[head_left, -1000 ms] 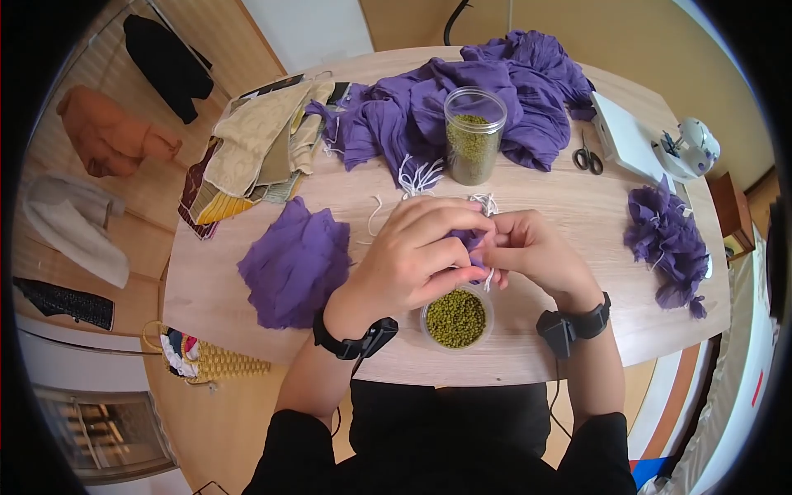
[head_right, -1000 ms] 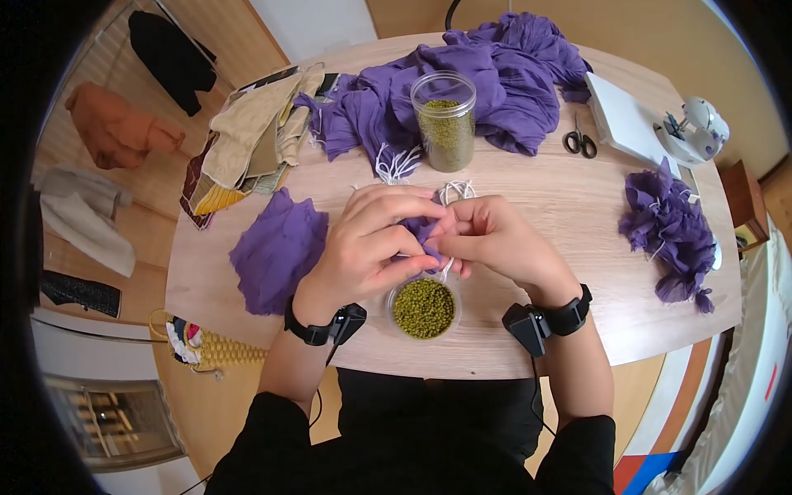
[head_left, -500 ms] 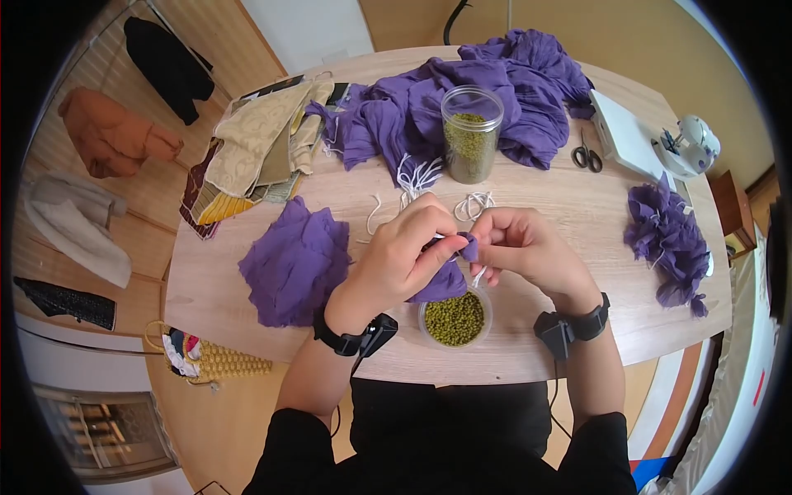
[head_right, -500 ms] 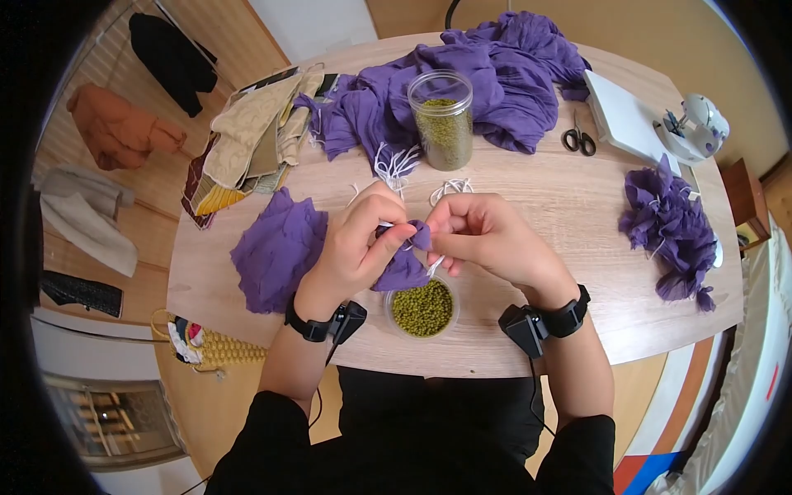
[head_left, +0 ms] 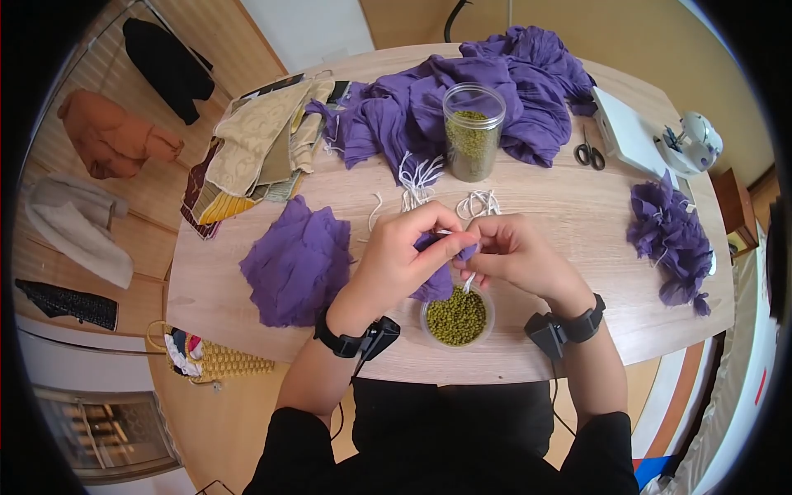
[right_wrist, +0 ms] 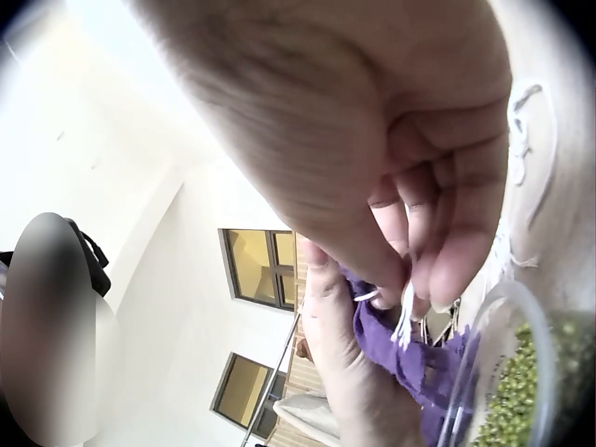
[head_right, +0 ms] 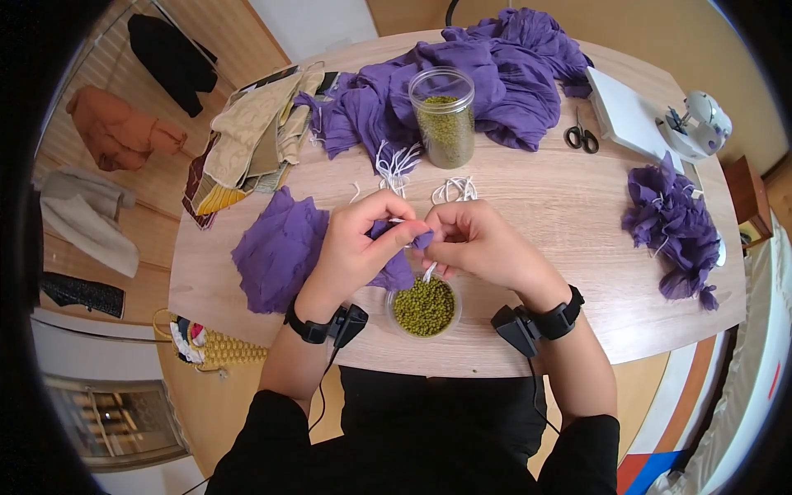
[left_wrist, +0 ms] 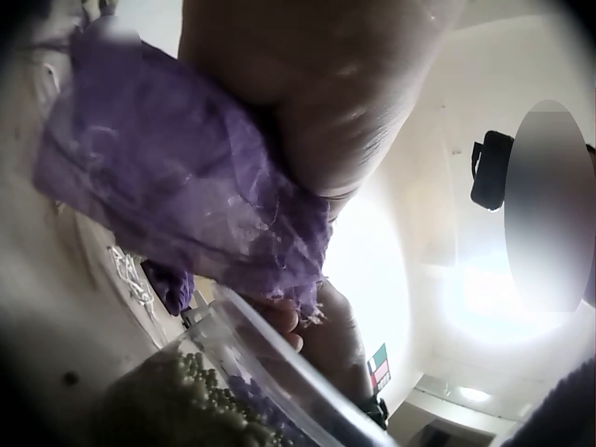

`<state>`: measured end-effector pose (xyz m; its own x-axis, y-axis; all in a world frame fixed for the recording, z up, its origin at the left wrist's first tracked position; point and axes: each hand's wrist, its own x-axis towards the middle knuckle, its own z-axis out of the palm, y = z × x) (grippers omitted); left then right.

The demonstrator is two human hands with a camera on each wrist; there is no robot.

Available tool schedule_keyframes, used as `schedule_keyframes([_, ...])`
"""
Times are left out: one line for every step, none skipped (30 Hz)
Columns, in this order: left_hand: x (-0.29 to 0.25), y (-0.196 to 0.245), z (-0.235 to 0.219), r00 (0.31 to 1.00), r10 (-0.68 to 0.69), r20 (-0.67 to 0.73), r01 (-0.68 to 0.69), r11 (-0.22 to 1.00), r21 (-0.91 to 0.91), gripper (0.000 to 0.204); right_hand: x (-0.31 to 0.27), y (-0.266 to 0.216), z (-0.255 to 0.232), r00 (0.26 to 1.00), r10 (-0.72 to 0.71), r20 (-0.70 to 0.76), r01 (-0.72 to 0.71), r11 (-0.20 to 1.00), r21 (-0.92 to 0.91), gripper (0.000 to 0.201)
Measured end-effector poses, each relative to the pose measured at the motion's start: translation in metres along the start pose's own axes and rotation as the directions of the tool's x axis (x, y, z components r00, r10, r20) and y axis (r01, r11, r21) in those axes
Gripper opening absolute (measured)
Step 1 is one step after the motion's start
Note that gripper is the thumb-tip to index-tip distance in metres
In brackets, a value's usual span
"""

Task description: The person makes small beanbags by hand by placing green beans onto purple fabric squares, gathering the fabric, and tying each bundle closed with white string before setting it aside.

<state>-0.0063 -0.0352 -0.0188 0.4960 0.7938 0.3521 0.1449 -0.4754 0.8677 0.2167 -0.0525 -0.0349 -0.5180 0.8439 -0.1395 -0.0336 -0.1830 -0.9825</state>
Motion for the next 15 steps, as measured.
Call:
schedule_keyframes([-0.001,-0.001,-0.001,0.999,-0.043,0.031,0.047,0.99,-0.13,0.011,0.0,-0.001,-0.002,1.0,0.0,0.0,0.0,1.0,0.0,0.004])
schedule_keyframes([-0.001,0.0,-0.004,0.999,-0.043,0.032,0.047,0.99,-0.13,0.011,-0.001,-0.001,-0.003,0.998,-0.005,0.057,0.003,1.0,0.024,0.005])
schedule_keyframes([-0.001,0.001,-0.007,0.994,-0.044,0.101,0.058,0.988,-0.141,0.01,-0.001,-0.002,-0.004,0.994,-0.011,0.113,0.005,0.999,0.048,0.007])
schedule_keyframes([-0.001,0.001,-0.01,0.985,-0.042,0.169,0.068,0.986,-0.151,0.01,-0.001,-0.003,-0.005,0.994,-0.011,0.112,0.006,0.999,0.048,0.007])
schedule_keyframes([-0.001,0.002,-0.01,0.985,-0.042,0.17,0.068,0.986,-0.151,0.01,-0.001,-0.003,-0.005,0.989,-0.015,0.145,0.008,0.998,0.055,0.008])
schedule_keyframes([-0.001,0.001,-0.01,0.979,-0.038,0.199,0.081,0.973,-0.214,0.012,-0.001,-0.004,-0.006,0.984,-0.02,0.178,0.009,0.998,0.061,0.009])
schedule_keyframes([0.0,0.001,-0.01,0.973,-0.031,0.228,0.095,0.957,-0.275,0.014,-0.001,-0.004,-0.006,0.984,-0.021,0.178,0.01,0.998,0.061,0.009])
schedule_keyframes([0.0,0.0,-0.011,0.973,-0.031,0.228,0.094,0.957,-0.275,0.014,-0.002,-0.005,-0.007,0.984,-0.031,0.176,0.019,0.997,0.071,0.008])
schedule_keyframes([0.0,-0.002,-0.012,0.964,-0.05,0.259,0.135,0.937,-0.323,0.015,-0.003,-0.006,-0.007,0.984,-0.042,0.174,0.028,0.996,0.082,0.008])
schedule_keyframes([0.001,-0.002,-0.013,0.954,-0.067,0.291,0.176,0.913,-0.368,0.015,-0.003,-0.006,-0.007,0.984,-0.043,0.174,0.03,0.996,0.081,0.008])
schedule_keyframes([0.001,-0.002,-0.013,0.954,-0.066,0.291,0.175,0.914,-0.367,0.015,-0.003,-0.006,-0.007,0.983,-0.057,0.175,0.04,0.994,0.098,0.009])
schedule_keyframes([0.001,-0.002,-0.013,0.958,-0.063,0.279,0.166,0.917,-0.362,0.015,-0.003,-0.005,-0.008,0.982,-0.071,0.175,0.052,0.992,0.115,0.009])
schedule_keyframes([0.001,-0.002,-0.012,0.962,-0.06,0.268,0.157,0.92,-0.358,0.014,-0.003,-0.005,-0.008,0.982,-0.073,0.175,0.053,0.992,0.114,0.009])
schedule_keyframes([0.001,-0.001,-0.012,0.962,-0.059,0.268,0.156,0.921,-0.358,0.014,-0.004,-0.005,-0.008,0.989,-0.059,0.135,0.043,0.992,0.121,0.009])
schedule_keyframes([0.0,0.001,-0.01,0.97,-0.113,0.216,0.176,0.937,-0.301,0.012,-0.004,-0.005,-0.008,0.994,-0.045,0.095,0.033,0.991,0.127,0.009])
